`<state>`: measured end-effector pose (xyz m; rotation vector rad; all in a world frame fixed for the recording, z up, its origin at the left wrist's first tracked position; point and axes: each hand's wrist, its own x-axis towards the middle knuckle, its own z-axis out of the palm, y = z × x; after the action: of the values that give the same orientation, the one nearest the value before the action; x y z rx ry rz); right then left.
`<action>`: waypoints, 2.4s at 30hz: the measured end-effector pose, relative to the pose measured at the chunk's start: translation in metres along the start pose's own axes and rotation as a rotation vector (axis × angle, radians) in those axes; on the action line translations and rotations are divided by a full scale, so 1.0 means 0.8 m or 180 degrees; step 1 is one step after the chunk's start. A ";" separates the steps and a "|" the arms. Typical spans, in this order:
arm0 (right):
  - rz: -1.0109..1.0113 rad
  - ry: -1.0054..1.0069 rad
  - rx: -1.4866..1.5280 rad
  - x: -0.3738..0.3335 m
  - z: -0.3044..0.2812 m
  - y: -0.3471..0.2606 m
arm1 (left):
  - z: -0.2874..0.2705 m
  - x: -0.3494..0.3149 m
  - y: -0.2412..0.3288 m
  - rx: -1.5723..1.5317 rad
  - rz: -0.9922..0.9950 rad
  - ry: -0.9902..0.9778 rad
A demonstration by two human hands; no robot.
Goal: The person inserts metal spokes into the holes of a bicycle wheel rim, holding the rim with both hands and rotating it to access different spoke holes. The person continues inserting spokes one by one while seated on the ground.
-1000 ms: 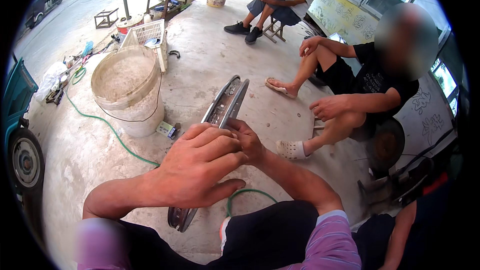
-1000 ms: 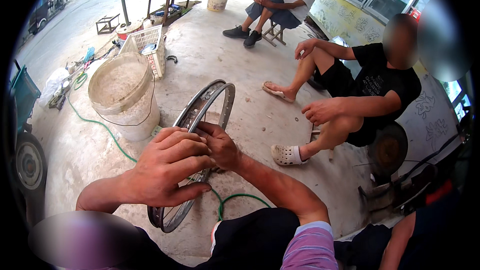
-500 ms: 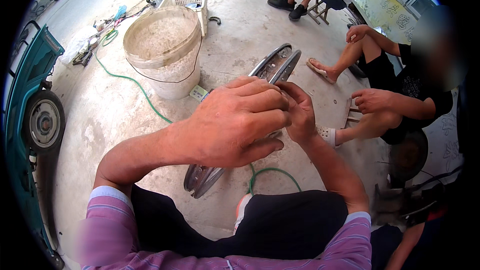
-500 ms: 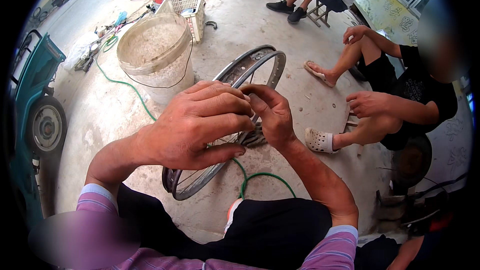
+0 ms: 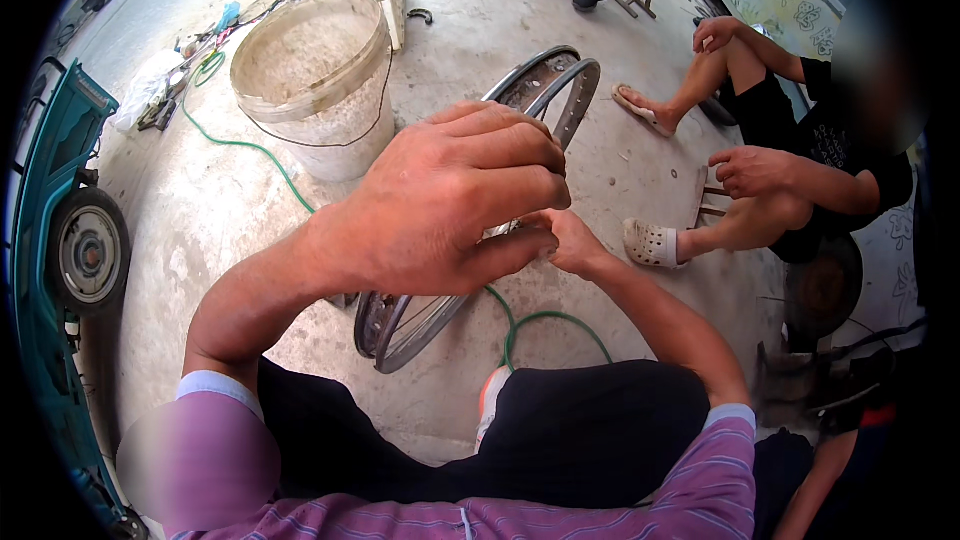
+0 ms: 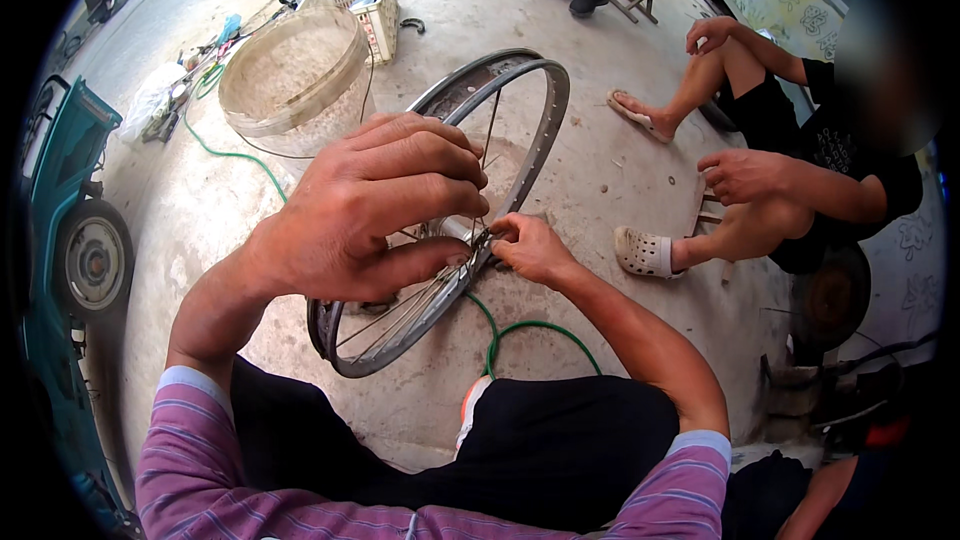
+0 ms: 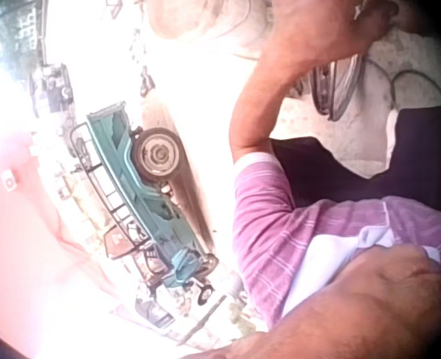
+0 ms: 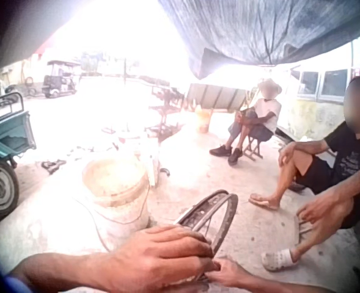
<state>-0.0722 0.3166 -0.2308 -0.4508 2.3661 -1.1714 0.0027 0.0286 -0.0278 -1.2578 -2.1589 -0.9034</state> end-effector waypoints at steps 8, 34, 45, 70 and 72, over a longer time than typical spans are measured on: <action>-0.0302 0.0714 -0.0906 -0.013 0.019 -0.046 | -0.001 -0.001 -0.007 0.0079 0.0018 0.0098; -0.0070 0.0393 0.0892 -0.026 0.050 -0.060 | -0.008 -0.005 -0.023 0.0186 -0.0151 0.0121; -0.0684 0.0313 0.0824 -0.030 0.060 -0.091 | -0.005 -0.009 -0.039 0.0291 -0.0302 0.0247; -0.0241 -0.0357 0.0700 0.037 0.000 -0.041 | -0.002 0.012 0.026 0.0202 0.0013 0.0079; -0.0190 -0.0401 0.0412 0.036 0.000 -0.045 | 0.000 0.009 0.031 0.0178 0.0077 0.0121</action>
<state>-0.0931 0.2822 -0.2092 -0.5378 2.1690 -1.2753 0.0209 0.0418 -0.0155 -1.2274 -2.1204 -0.8444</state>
